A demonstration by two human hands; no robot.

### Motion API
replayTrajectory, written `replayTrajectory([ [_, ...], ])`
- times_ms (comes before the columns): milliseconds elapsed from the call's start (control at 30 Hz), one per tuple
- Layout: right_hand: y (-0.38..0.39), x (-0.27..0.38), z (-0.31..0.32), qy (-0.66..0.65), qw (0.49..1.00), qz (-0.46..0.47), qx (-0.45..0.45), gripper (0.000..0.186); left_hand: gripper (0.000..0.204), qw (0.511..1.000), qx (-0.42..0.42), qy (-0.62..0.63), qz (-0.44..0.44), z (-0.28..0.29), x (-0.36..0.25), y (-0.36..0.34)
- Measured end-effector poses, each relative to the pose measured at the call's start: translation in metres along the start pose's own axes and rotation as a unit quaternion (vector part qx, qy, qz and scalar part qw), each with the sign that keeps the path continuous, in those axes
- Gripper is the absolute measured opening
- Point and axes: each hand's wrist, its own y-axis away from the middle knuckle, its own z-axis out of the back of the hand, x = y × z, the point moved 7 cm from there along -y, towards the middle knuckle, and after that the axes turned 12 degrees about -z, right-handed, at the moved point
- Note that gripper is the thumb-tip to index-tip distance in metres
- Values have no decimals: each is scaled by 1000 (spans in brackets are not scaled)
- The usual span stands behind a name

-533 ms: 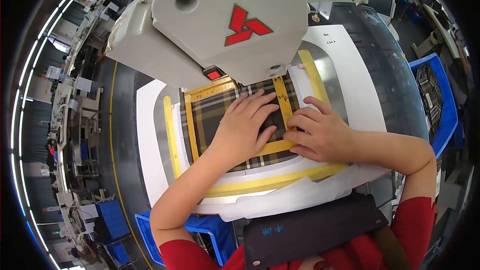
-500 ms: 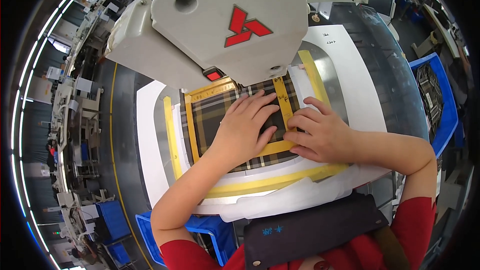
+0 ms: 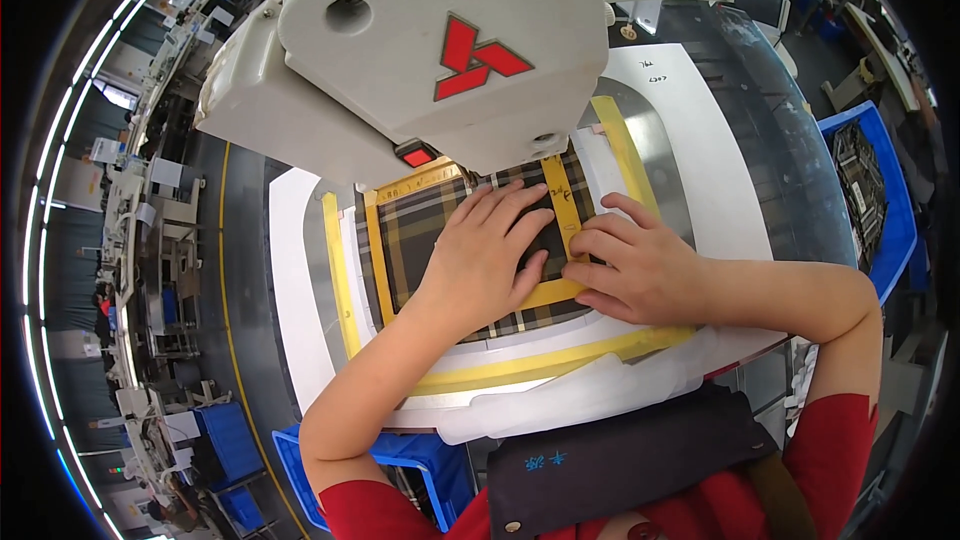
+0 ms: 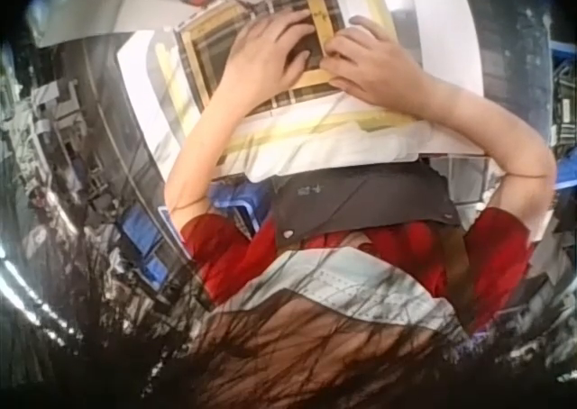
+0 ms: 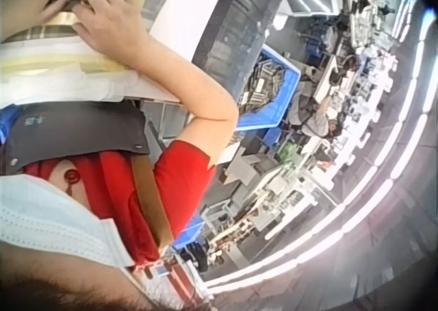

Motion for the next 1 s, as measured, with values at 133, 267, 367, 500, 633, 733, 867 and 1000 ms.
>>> replayTrajectory([
  [133,-2,-3,0,-8,1000,2,0,22,33,1000,17,9,2,2,0,4],
  [267,-3,-9,-2,-13,1000,0,6,28,29,998,35,57,-4,6,-12,20],
  [367,-6,-12,-2,-13,1000,1,7,29,33,997,35,74,1,7,-13,24],
  [500,-14,-18,-3,-15,1000,6,0,31,36,996,23,83,11,8,-5,25],
  [633,-23,-26,-1,-29,1000,5,0,30,36,996,18,85,8,9,5,20],
  [733,-30,-31,1,-35,999,5,1,28,36,996,16,82,10,10,11,17],
  [867,-34,-44,1,-67,998,-19,6,27,37,996,12,88,22,11,21,15],
  [1000,-35,-55,1,-60,998,-20,-8,28,38,996,20,82,34,15,31,9],
])
